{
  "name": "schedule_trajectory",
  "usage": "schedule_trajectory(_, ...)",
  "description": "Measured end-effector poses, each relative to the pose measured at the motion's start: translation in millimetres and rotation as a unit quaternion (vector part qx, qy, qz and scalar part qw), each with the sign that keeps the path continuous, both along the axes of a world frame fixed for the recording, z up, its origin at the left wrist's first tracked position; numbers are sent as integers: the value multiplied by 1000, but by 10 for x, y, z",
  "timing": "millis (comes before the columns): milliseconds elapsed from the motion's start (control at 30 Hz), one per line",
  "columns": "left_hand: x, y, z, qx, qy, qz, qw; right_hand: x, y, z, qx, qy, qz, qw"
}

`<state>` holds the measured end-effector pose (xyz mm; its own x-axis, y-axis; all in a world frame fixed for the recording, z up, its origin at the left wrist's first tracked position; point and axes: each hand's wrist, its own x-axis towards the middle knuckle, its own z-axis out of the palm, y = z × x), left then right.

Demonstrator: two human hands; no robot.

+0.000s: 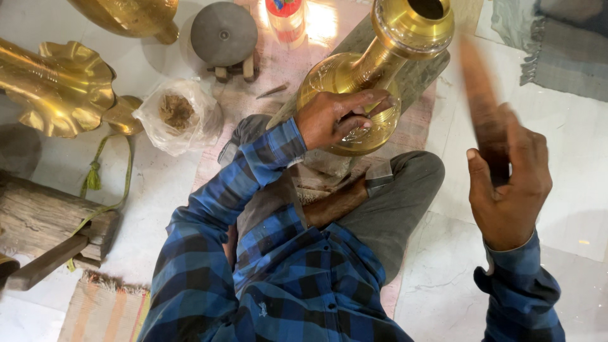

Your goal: The person sits on the floor holding a brass vase against a wooden block and engraves a decorative pattern into its surface, striking a chisel with a wooden mallet. They periodically reposition the vase and touch the engraved area with a finger before resuming chiseling.

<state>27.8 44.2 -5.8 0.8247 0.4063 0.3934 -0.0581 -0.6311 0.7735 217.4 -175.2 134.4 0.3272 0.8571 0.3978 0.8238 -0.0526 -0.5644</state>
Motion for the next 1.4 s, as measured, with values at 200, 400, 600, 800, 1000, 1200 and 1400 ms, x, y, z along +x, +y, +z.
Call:
schedule_trajectory(200, -14, 58, 18, 12, -37, -54, 998, 28, -59, -73, 18, -63, 25, 998)
schedule_trajectory(400, 9, 91, 61, 36, 13, -35, 999, 57, -88, -172, -11, -169, -8, 986)
schedule_trajectory(600, 21, 123, 89, 50, 8, -42, 998, 25, -90, -224, -57, -391, -60, 917)
schedule_trajectory(800, 58, 179, 120, 58, 49, -67, 995, 101, -126, -373, -72, -380, -38, 921)
schedule_trajectory(1000, 68, 225, 83, 34, -16, -121, 992, 166, -288, -579, -51, -36, -28, 998)
schedule_trajectory(1200, 115, 281, 49, 13, -4, -156, 988, 106, -250, -645, 23, 150, -55, 987)
schedule_trajectory(1400, 128, 278, 128, 4, 53, -153, 987, -18, -284, -656, 126, 258, -35, 957)
